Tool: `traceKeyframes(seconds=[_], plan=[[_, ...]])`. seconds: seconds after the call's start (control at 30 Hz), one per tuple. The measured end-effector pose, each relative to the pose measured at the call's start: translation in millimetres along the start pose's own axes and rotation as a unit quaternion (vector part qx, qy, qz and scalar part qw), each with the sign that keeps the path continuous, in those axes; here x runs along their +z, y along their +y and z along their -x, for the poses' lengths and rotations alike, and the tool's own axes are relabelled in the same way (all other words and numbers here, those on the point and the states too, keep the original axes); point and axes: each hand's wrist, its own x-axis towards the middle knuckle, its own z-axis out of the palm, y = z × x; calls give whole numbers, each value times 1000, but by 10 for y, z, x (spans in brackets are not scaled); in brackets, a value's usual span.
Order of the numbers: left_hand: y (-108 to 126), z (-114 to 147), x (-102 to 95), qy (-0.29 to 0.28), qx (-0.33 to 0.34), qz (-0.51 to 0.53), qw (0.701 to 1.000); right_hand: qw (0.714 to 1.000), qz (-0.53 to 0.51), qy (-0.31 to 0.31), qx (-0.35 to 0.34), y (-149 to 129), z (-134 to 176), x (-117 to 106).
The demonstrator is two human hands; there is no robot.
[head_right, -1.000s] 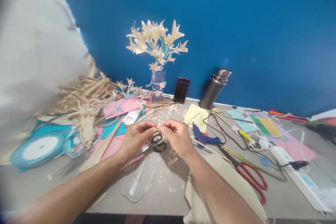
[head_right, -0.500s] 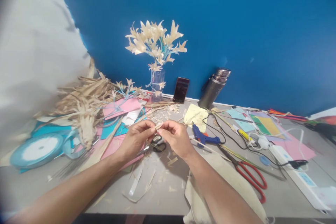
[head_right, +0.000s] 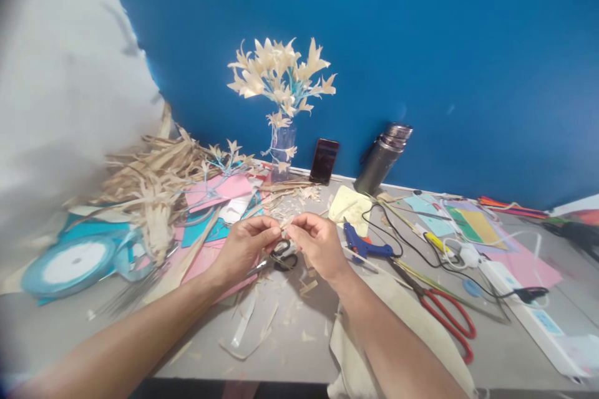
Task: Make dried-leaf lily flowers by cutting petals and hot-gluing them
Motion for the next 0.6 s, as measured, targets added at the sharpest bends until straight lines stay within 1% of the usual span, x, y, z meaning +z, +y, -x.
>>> traceKeyframes(seconds=[0.13, 0.33, 0.43, 0.6], plan=[[-16, -4, 3, -2, -7, 9, 1000, 1000, 14, 12, 2, 39, -8, -5], [-18, 12, 12, -2, -31, 74, 997, 999, 3, 33, 12, 18, -2, 22], [-4, 21, 12, -9, -25, 61, 998, 999, 5, 31, 17, -4, 9, 41], [27, 27, 26, 6, -8, 23, 1000, 999, 25, 23, 15, -12, 26, 57]])
